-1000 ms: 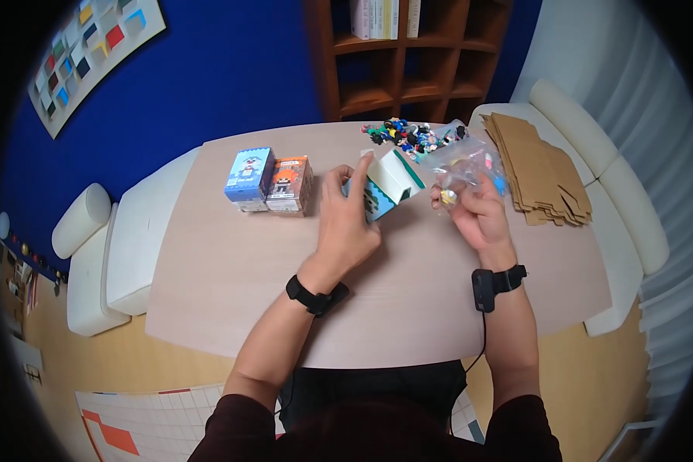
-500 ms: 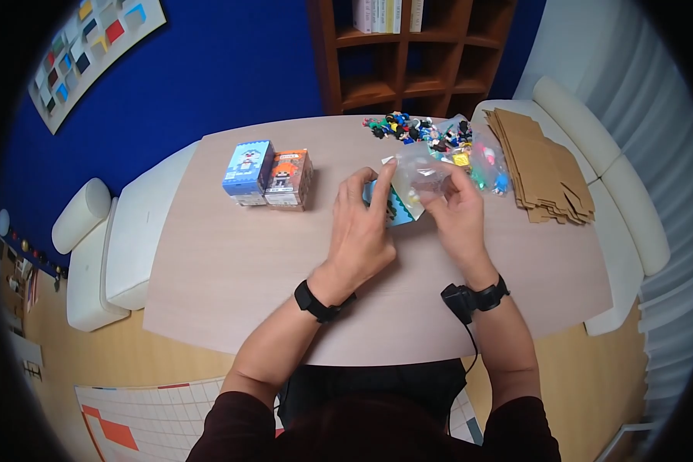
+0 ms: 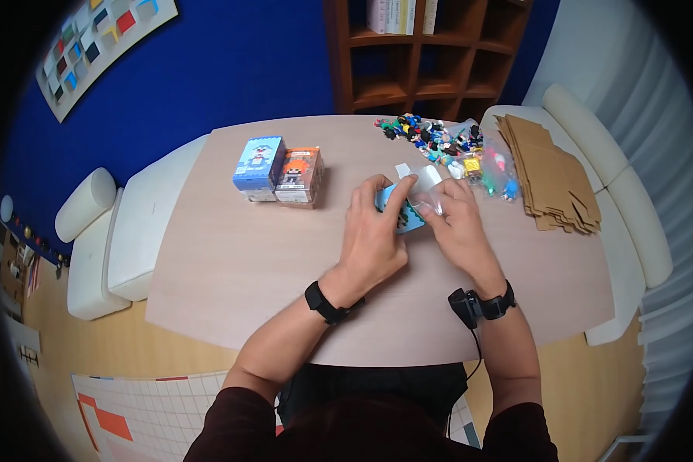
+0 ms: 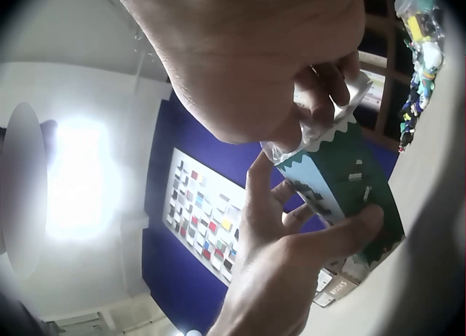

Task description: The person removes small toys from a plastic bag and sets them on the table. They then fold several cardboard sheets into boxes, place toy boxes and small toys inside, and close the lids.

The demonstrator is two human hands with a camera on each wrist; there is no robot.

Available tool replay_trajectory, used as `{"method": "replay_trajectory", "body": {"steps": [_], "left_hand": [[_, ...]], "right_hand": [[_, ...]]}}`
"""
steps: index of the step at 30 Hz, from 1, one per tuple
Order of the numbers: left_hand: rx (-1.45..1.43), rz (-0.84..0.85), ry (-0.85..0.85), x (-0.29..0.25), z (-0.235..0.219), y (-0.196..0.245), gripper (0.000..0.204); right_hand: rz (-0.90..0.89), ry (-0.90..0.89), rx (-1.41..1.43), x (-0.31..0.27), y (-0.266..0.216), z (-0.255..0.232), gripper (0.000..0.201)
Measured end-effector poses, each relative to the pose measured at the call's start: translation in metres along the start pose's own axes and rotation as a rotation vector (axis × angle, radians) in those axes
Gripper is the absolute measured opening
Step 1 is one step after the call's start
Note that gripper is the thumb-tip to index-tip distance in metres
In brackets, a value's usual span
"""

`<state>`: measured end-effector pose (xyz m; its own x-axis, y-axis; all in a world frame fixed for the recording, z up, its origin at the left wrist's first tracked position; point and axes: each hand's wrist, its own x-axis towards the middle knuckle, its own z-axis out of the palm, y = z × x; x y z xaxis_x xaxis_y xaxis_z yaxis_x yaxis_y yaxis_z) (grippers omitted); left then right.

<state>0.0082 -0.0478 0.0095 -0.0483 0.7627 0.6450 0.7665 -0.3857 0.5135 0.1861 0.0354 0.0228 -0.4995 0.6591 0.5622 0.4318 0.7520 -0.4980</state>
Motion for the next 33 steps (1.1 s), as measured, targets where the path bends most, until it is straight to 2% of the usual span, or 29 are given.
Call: {"method": "replay_trajectory", "body": {"steps": [2, 5, 8, 12, 13, 16, 19, 22, 25, 28, 31, 33], "left_hand": [[0.014, 0.016, -0.006, 0.0, 0.002, 0.0, 0.092], [-0.023, 0.0, -0.001, -0.001, 0.004, 0.0, 0.089], [-0.054, -0.045, 0.001, -0.002, 0.006, -0.004, 0.086], [-0.052, -0.079, 0.011, 0.0, 0.006, -0.006, 0.083], [-0.065, -0.088, -0.001, 0.0, 0.005, -0.006, 0.081], [-0.035, -0.036, 0.034, -0.002, 0.008, -0.004, 0.085], [-0.08, -0.03, 0.034, -0.002, 0.01, -0.002, 0.093], [-0.166, -0.028, 0.076, -0.002, 0.014, -0.005, 0.1], [-0.105, -0.035, 0.034, -0.002, 0.009, -0.003, 0.104], [-0.048, -0.039, 0.006, -0.003, 0.008, -0.007, 0.106], [-0.144, -0.084, 0.022, -0.001, 0.003, -0.007, 0.1], [-0.142, -0.099, 0.019, 0.0, 0.0, -0.007, 0.099]], "right_hand": [[-0.009, 0.012, -0.071, 0.0, 0.001, 0.002, 0.026], [0.171, 0.22, 0.149, -0.003, -0.018, 0.007, 0.029], [-0.087, 0.268, 0.072, -0.002, -0.019, 0.008, 0.034], [-0.205, 0.133, -0.02, -0.003, -0.023, 0.007, 0.037], [-0.127, 0.066, -0.018, -0.006, -0.022, 0.009, 0.035], [-0.063, 0.065, -0.099, -0.009, -0.023, 0.012, 0.03], [-0.147, 0.165, -0.223, -0.008, -0.021, 0.018, 0.029], [-0.168, 0.125, -0.244, -0.007, -0.013, 0.02, 0.031], [-0.158, 0.036, -0.046, -0.006, 0.0, 0.024, 0.032], [-0.135, 0.174, 0.051, -0.003, -0.005, 0.017, 0.033], [-0.045, 0.378, 0.225, 0.001, -0.018, 0.006, 0.032], [-0.034, 0.356, 0.249, 0.0, -0.008, 0.005, 0.028]]}}
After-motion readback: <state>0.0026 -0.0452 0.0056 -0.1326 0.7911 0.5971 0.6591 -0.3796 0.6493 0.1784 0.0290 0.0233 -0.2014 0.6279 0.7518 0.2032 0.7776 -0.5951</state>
